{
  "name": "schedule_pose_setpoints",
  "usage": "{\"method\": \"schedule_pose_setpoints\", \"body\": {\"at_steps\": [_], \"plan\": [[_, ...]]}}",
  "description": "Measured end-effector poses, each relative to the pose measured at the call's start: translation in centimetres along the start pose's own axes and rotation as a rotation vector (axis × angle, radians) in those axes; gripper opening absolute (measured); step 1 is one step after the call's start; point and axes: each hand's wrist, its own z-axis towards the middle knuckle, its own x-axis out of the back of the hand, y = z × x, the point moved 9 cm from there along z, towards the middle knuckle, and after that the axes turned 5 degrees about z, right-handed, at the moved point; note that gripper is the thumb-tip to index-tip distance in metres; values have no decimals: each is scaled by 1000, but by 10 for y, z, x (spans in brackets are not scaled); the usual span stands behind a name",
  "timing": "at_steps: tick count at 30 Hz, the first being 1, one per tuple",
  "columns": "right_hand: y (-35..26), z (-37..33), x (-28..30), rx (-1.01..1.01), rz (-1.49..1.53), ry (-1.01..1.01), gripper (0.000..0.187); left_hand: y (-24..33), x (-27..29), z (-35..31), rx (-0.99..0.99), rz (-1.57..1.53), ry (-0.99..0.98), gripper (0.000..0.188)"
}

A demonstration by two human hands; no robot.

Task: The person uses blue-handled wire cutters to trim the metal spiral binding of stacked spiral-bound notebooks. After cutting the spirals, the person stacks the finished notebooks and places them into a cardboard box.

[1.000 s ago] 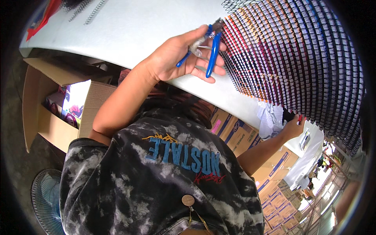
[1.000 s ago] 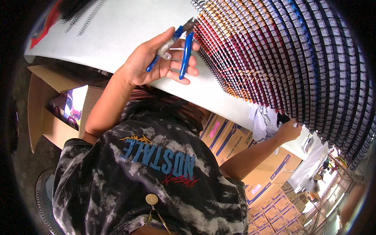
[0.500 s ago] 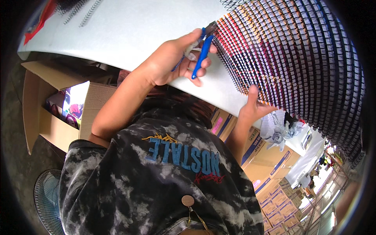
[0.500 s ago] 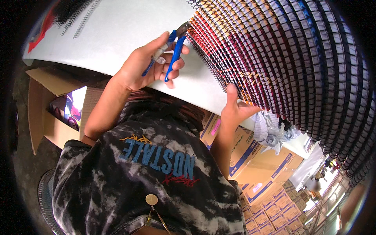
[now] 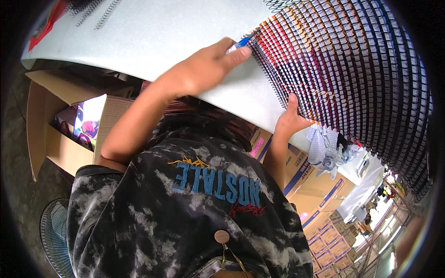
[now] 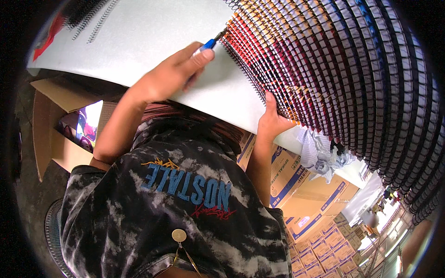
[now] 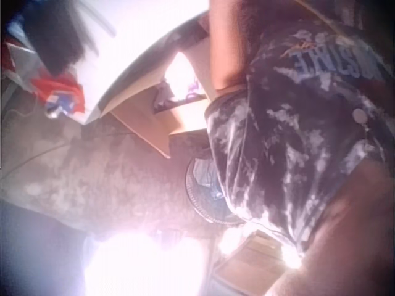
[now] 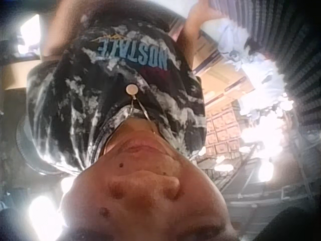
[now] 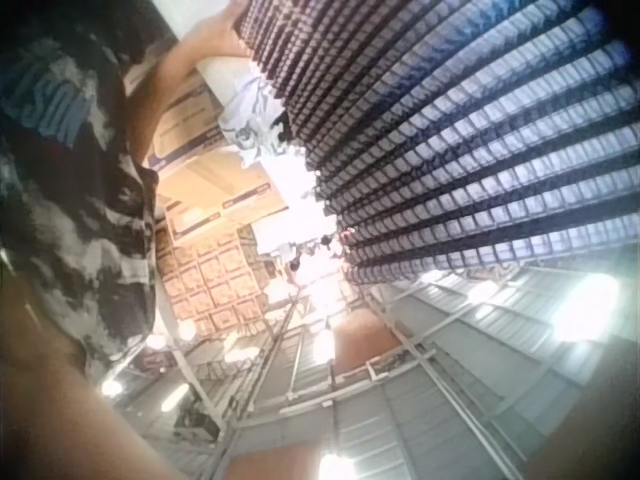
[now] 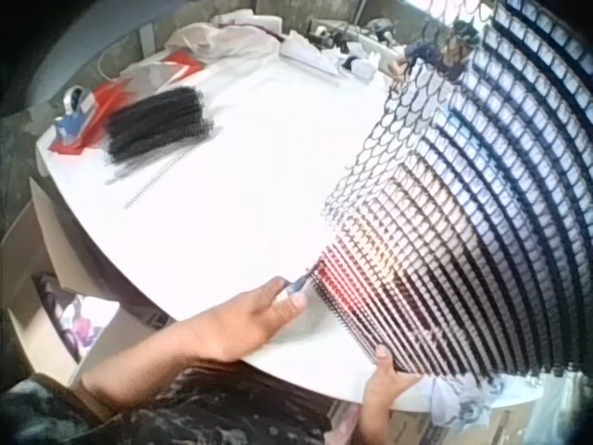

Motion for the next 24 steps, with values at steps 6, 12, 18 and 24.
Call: {"method": "schedule_pose_setpoints", "body": {"at_steps": [6, 12, 18, 24], "plan": [[-1, 3, -1, 54, 1, 0, 63, 11, -31, -3, -127, -975, -465, 68], [1, 2, 5, 71, 8, 45, 67, 15, -27, 6, -149, -983, -448, 64], [12, 2, 6, -28, -10, 6, 74, 2, -7, 9, -76, 21, 91, 58], [2, 8, 0, -12, -19, 28, 71, 1, -37, 8, 26, -1039, -423, 67]]}}
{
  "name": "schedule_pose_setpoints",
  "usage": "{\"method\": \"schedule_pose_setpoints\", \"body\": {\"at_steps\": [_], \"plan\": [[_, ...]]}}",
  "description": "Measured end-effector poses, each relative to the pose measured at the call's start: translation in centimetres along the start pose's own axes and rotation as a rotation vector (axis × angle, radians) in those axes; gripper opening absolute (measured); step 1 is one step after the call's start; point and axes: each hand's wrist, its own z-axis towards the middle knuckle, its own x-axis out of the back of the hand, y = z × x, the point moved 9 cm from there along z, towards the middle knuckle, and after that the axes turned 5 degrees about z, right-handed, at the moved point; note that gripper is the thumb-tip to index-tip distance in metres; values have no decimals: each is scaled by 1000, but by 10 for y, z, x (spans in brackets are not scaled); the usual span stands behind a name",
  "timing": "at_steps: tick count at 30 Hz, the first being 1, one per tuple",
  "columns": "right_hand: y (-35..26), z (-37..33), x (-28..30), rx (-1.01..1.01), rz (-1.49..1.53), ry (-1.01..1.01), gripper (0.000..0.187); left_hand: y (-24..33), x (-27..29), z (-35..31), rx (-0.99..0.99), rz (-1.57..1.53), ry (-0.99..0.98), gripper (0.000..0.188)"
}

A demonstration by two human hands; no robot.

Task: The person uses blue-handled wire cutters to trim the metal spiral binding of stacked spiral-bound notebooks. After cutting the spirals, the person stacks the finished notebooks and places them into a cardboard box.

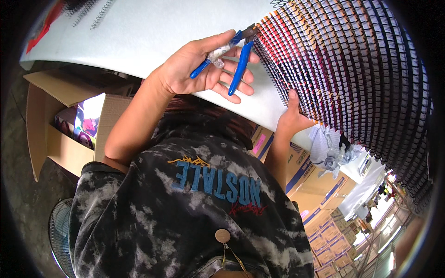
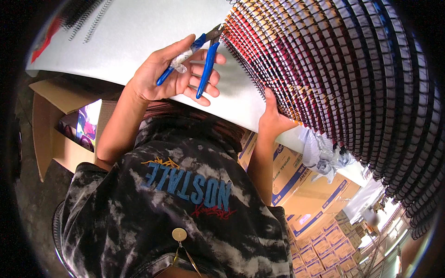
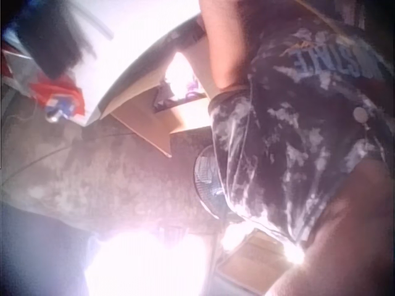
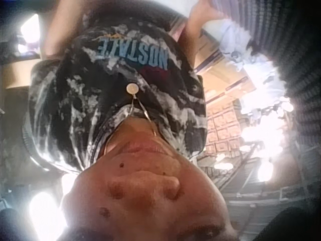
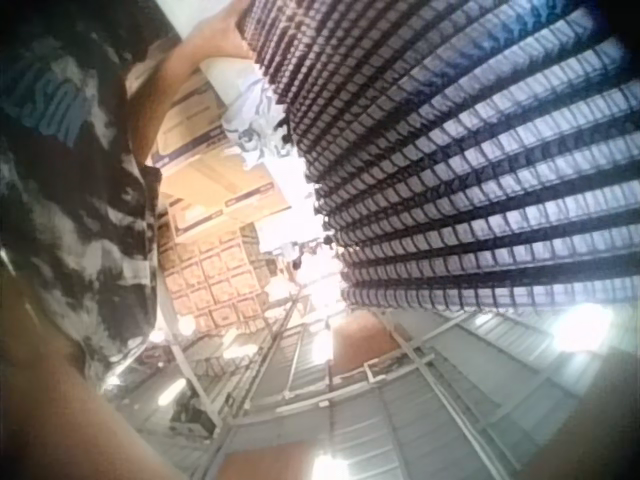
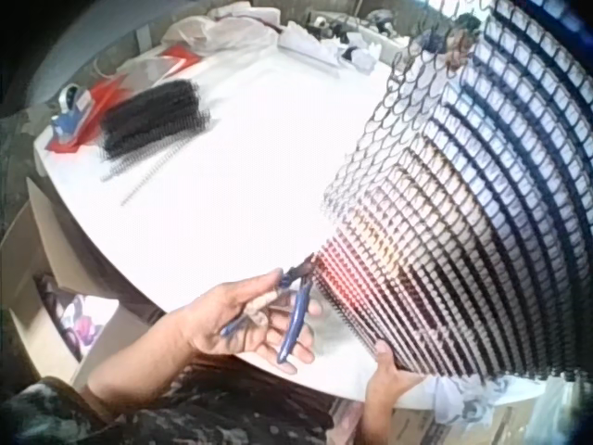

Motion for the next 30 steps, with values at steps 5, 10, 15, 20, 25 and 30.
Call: {"method": "schedule_pose_setpoints", "body": {"at_steps": [5, 10, 15, 20, 25, 30], "plan": [[1, -1, 3, -26, 7, 44, 71, 3, 6, 0, -30, 144, 0, 65], [2, 0, 5, 7, -1, 47, 69, 3, 4, 3, -22, 60, 72, 65], [4, 1, 5, 18, 68, 55, 67, 4, 10, 1, 27, 271, 177, 61], [0, -2, 7, 169, -78, -16, 85, 37, 7, -13, 34, 1613, 718, 57], [-1, 0, 5, 114, -138, -5, 95, -9, 13, 1, 2, 210, 165, 63], [2, 0, 9, 125, -178, 12, 91, -6, 31, 4, -4, 549, 244, 62]]}}
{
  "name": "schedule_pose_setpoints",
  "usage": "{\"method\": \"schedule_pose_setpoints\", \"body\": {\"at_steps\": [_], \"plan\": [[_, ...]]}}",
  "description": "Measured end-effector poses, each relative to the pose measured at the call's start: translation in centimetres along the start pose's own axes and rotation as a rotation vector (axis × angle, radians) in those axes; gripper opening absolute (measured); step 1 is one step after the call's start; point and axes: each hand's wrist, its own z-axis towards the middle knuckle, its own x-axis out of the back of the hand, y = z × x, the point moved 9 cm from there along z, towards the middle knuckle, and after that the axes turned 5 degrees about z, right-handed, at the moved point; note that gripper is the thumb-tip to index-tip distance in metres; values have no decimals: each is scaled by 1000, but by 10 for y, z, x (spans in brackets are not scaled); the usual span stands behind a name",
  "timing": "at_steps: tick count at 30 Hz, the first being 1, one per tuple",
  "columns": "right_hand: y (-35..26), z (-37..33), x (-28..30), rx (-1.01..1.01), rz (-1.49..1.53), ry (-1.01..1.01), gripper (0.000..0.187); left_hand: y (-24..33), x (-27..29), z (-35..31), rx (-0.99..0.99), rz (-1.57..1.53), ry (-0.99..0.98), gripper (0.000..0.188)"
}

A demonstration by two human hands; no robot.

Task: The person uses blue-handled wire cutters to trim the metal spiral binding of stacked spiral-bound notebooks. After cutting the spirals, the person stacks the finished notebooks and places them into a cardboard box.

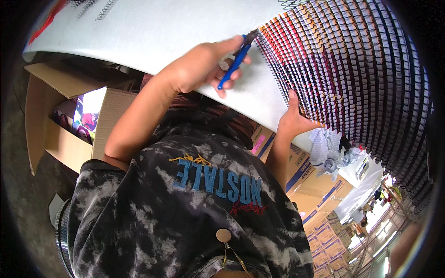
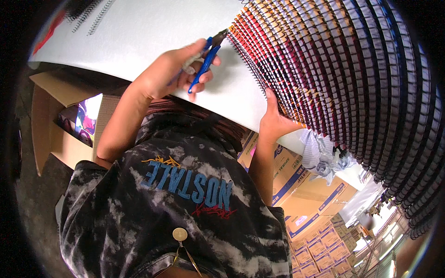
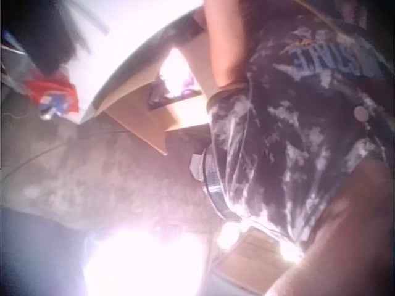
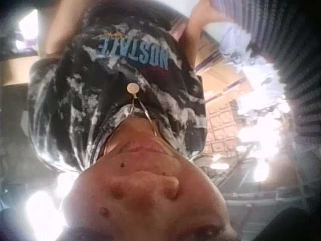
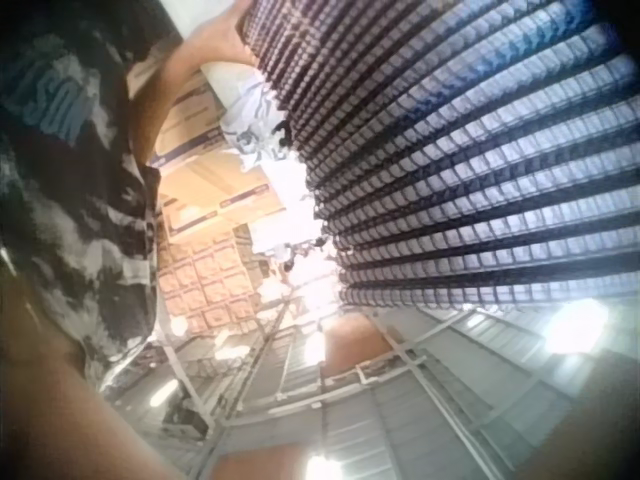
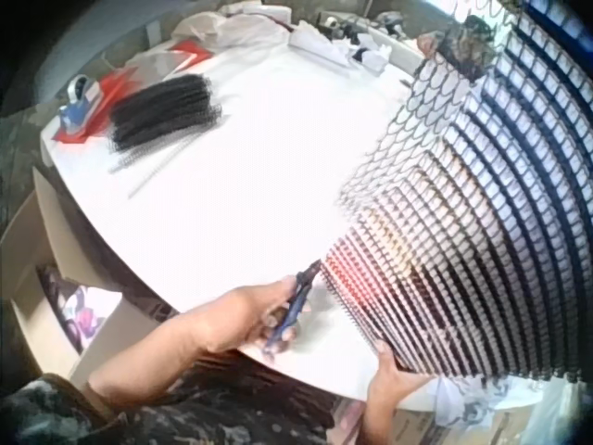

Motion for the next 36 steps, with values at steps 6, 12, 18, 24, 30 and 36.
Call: {"method": "schedule_pose_setpoints", "body": {"at_steps": [6, 12, 18, 24, 30, 36], "plan": [[1, -4, 7, 41, -121, 23, 101, 4, -4, -9, 131, 2, 86, 60], [-1, -4, 6, -26, -188, 33, 109, -6, -11, 2, 81, -403, -139, 59], [-4, -4, 5, -46, -164, 69, 112, 38, 10, -8, 76, 1032, 402, 59], [-63, -27, 30, 555, -235, 193, 90, -3, -6, 1, 138, -369, -146, 60], [-136, 8, -4, 408, 376, -717, 40, -8, -3, 5, 101, -445, -241, 61], [-223, 17, -30, -73, 1458, -939, 38, -1, -8, -1, 120, -456, -155, 59]]}}
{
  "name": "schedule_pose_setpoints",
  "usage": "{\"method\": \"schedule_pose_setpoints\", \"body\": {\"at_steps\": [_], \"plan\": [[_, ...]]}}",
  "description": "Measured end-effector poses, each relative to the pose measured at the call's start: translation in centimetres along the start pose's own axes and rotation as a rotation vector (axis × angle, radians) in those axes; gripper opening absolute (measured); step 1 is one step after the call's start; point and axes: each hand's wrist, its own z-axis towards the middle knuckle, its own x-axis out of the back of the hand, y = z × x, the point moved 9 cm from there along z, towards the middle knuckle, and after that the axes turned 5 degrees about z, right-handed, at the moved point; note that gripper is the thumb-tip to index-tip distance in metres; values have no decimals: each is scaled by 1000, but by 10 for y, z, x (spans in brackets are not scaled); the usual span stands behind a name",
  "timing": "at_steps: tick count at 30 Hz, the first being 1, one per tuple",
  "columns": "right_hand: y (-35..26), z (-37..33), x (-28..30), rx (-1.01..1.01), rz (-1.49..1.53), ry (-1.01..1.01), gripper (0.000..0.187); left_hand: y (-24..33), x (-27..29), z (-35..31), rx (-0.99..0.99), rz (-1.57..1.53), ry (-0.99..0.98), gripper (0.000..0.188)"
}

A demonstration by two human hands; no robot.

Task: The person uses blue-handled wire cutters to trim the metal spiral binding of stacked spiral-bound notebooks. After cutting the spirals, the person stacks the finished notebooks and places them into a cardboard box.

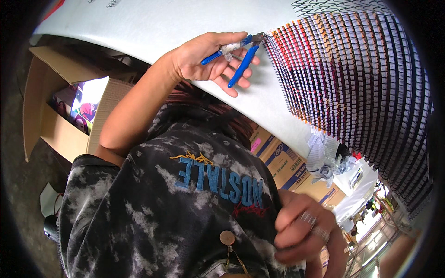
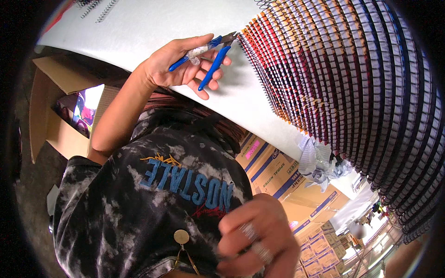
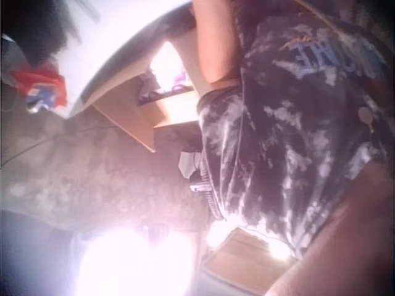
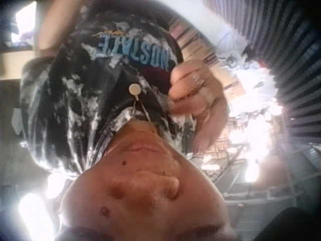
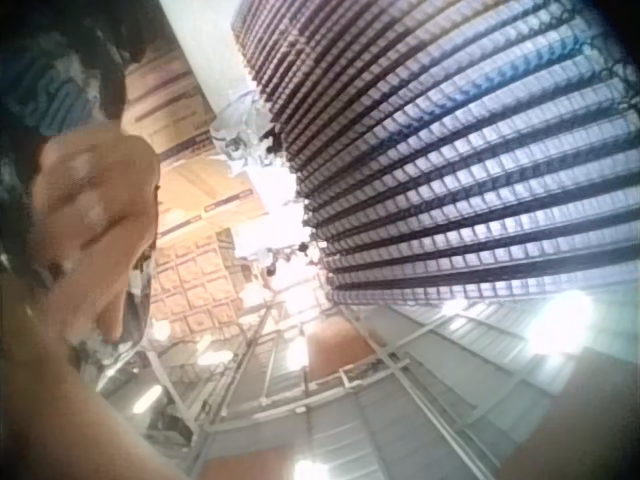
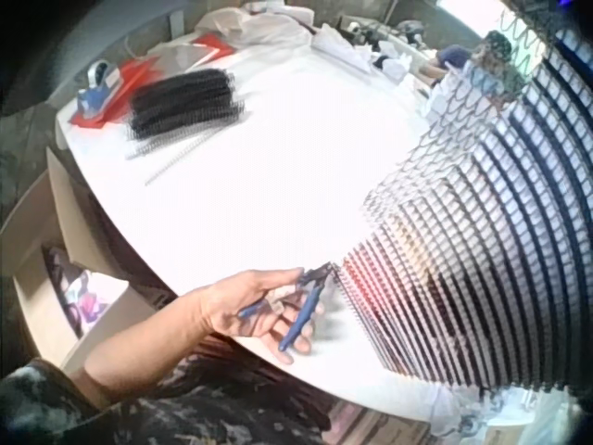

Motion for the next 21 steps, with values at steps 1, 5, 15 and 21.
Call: {"method": "schedule_pose_setpoints", "body": {"at_steps": [1, 5, 15, 21], "plan": [[3, 5, -14, 17, 105, -92, 36, 1, -3, 2, 4, 10, -48, 58], [9, 26, -22, -99, 330, -77, 23, 9, 9, -5, 40, 491, 253, 57], [2, 14, -32, -21, 440, 105, 11, 4, -1, -1, 25, 296, 191, 56], [-20, 9, -34, -29, 540, -441, 18, 5, 13, 1, 84, 326, 171, 54]]}}
